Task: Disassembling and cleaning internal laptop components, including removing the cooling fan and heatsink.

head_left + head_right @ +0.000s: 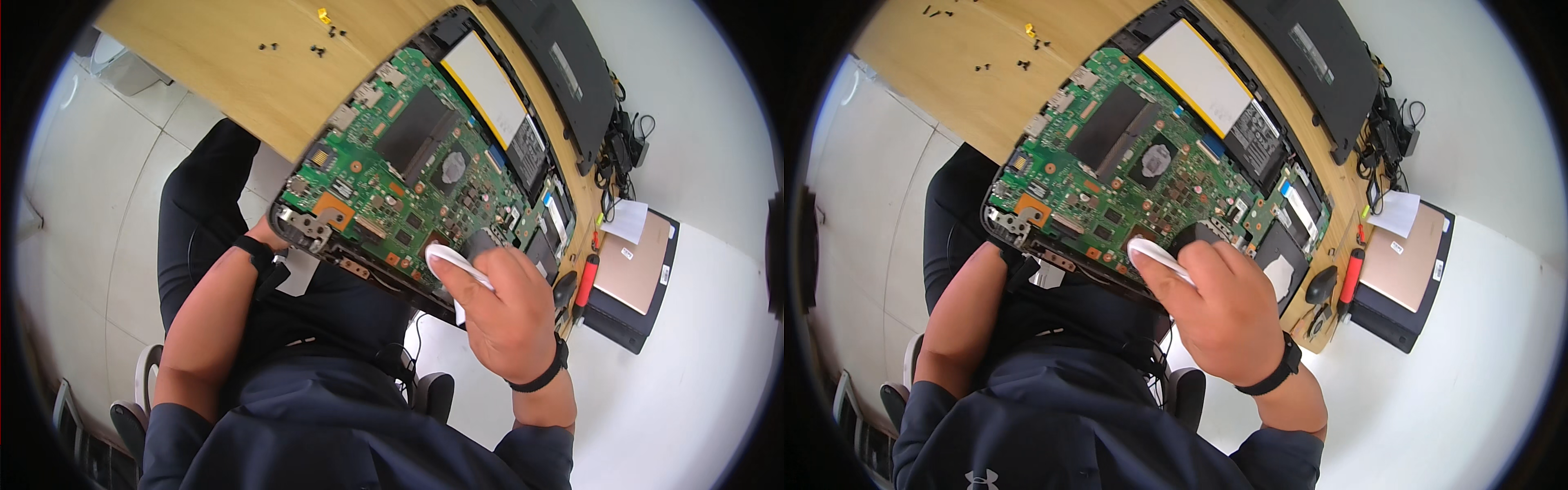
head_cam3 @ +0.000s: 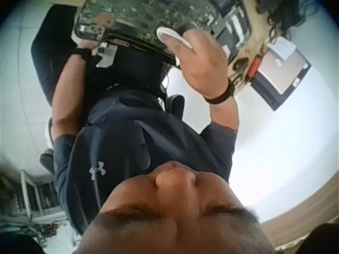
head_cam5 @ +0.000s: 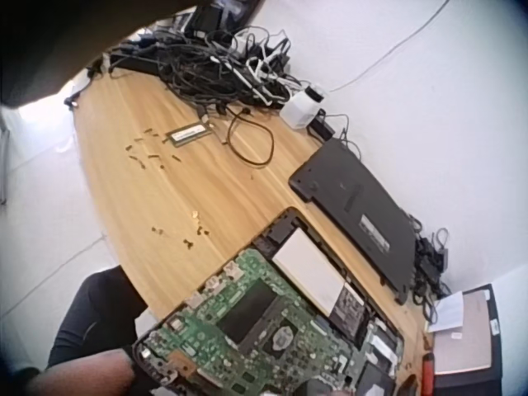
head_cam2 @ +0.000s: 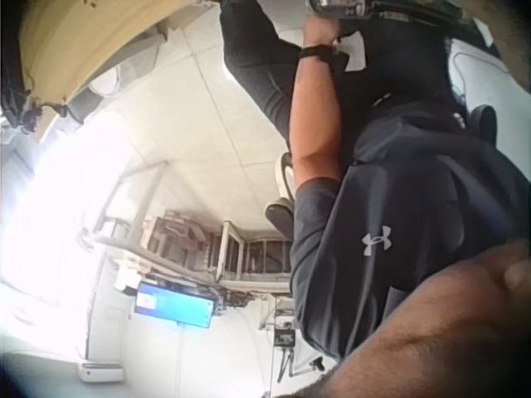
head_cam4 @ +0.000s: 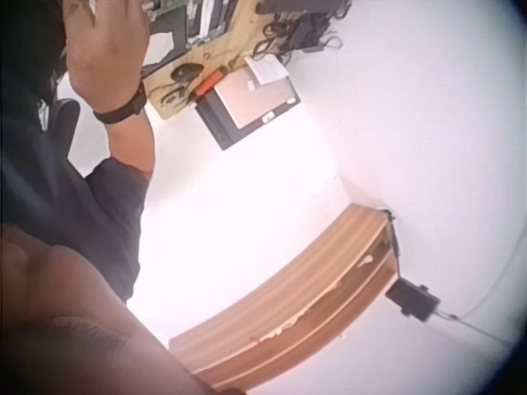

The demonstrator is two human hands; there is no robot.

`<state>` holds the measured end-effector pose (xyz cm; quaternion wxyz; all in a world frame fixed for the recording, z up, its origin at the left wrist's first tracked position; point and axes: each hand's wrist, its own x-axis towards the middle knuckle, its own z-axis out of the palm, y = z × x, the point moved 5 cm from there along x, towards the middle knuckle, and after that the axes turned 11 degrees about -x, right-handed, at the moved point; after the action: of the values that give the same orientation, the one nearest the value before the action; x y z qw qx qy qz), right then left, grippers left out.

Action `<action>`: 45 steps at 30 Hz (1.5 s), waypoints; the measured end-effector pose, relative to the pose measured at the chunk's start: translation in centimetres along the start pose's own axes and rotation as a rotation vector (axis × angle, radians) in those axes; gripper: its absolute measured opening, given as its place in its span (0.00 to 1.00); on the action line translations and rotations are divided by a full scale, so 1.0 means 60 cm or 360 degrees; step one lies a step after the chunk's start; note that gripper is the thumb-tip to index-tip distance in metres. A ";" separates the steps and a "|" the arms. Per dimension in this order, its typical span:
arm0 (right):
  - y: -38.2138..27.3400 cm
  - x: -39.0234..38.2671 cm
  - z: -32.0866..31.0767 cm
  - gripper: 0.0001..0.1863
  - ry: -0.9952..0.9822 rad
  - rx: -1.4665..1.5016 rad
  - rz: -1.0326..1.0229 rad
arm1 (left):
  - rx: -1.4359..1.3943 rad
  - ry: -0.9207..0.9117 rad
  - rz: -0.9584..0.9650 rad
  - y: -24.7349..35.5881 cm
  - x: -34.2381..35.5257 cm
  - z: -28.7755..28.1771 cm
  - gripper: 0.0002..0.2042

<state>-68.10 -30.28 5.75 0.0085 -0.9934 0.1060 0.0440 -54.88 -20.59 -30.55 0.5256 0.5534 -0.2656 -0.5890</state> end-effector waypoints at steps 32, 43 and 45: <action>0.004 -0.002 -0.003 0.22 -0.0028 -0.0085 -0.0067 | -0.0467 -0.0039 0.0005 -0.032 -0.015 -0.012 0.24; 0.000 0.000 -0.004 0.22 -0.0048 -0.0106 -0.0083 | -0.0563 -0.0067 0.0139 -0.041 -0.016 -0.029 0.24; 0.002 -0.002 -0.004 0.22 -0.0060 -0.0106 -0.0079 | -0.0512 -0.0083 0.0116 -0.045 -0.015 -0.031 0.24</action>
<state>-68.21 -30.37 6.01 -0.0214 -0.9944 0.0795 0.0660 -54.17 -18.45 -33.12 0.6214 0.4367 -0.2014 -0.6186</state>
